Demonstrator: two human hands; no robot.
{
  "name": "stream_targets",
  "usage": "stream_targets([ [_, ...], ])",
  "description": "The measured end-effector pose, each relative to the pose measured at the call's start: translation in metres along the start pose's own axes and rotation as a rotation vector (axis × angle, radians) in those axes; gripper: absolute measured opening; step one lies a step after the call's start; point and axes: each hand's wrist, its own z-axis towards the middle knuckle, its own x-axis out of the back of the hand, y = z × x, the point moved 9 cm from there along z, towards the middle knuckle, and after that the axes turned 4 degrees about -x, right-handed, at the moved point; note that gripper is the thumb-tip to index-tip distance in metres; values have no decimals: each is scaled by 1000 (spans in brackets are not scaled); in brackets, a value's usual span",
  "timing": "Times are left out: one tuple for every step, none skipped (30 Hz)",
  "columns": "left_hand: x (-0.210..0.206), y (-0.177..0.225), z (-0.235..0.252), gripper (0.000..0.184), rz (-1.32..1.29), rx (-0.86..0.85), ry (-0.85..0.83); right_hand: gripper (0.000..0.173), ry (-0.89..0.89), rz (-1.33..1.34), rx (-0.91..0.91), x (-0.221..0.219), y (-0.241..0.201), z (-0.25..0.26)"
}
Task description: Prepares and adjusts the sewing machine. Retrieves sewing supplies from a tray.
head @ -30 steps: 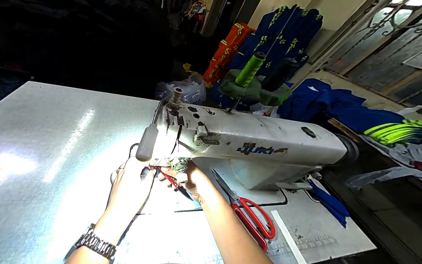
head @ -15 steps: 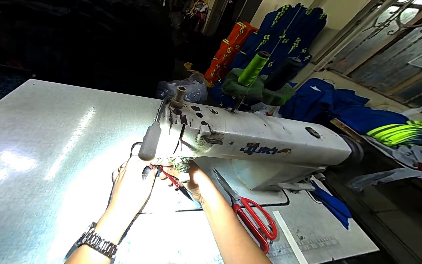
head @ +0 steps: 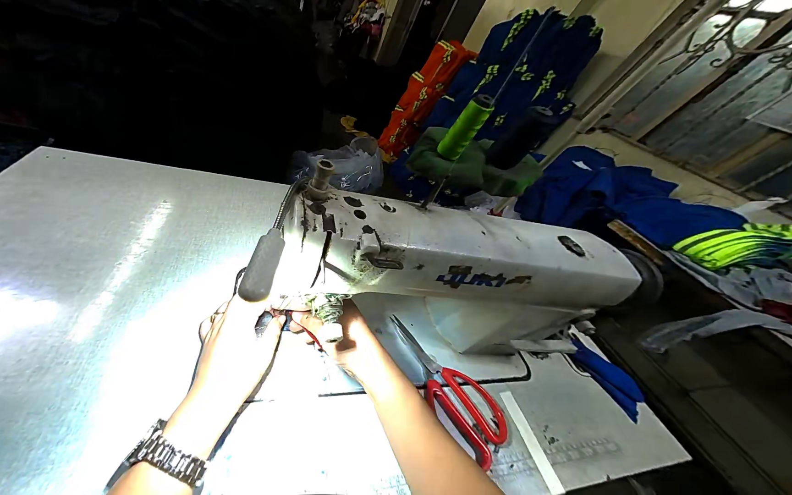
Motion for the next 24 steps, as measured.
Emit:
stream_targets([
  [-1, -1, 0, 24, 8, 10, -17, 13, 38, -56, 61, 2, -2, -2],
  [-2, -1, 1, 26, 14, 13, -28, 16, 74, -136, 132, 4, -5, -5],
  [-2, -1, 1, 27, 17, 18, -37, 18, 99, -200, 185, 4, -8, -8],
  [-1, -1, 1, 26, 10, 19, -35, 20, 122, -257, 229, 3, -10, -11],
  [0, -1, 1, 25, -6, 20, -30, 22, 146, -301, 271, 2, -11, -12],
  [0, 0, 1, 26, -20, 14, -24, 25, 173, -348, 313, 1, -12, -14],
  [0, 0, 1, 27, -30, 8, -23, 27, 203, -402, 344, 1, -13, -15],
  [0, 0, 2, 28, -40, 7, -27, 28, 246, -458, 382, 0, -14, -17],
  [-1, 0, 2, 28, -44, 11, -37, 28, 295, -505, 433, -1, -15, -20],
  [0, 1, 2, 27, -45, 12, -43, 26, 355, -536, 510, -1, -15, -23],
  [0, 1, 2, 27, -38, 12, -44, 24, 425, -566, 602, -2, -17, -27],
  [0, 1, 2, 26, -35, 10, -41, 21, 493, -605, 676, -3, -19, -31],
  [0, 2, 2, 26, -34, 0, -32, 21, 529, -645, 703, -4, -20, -34],
  [0, 3, 2, 26, -34, -7, -28, 23, 516, -679, 669, -4, -21, -35],
  [0, 3, 2, 26, -31, -10, -31, 24, 488, -707, 612, -2, -24, -35],
  [-1, 3, 2, 26, -20, -10, -43, 23, 467, -724, 561, 3, -27, -37],
  [-3, 3, 2, 25, -8, -13, -55, 23, 435, -737, 488, 11, -31, -39],
  [-5, 2, 3, 24, 23, -13, -80, 24, 387, -763, 379, 18, -34, -39],
  [-7, 3, 2, 23, 61, -17, -108, 25, 333, -823, 250, 24, -35, -37],
  [-9, 4, 1, 23, 87, -21, -126, 28, 278, -910, 139, 29, -33, -33],
  [-10, 5, 1, 22, 97, -28, -128, 31, 231, -1006, 91, 32, -29, -27],
  [-9, 6, 0, 21, 90, -36, -129, 32, 192, -1075, 76, 34, -24, -22],
  [-7, 6, 0, 21, 69, -42, -131, 32, 189, -1113, 104, 36, -19, -18],
  [-3, 5, -1, 21, 27, -49, -120, 32, 208, -1128, 151, 38, -16, -16],
])
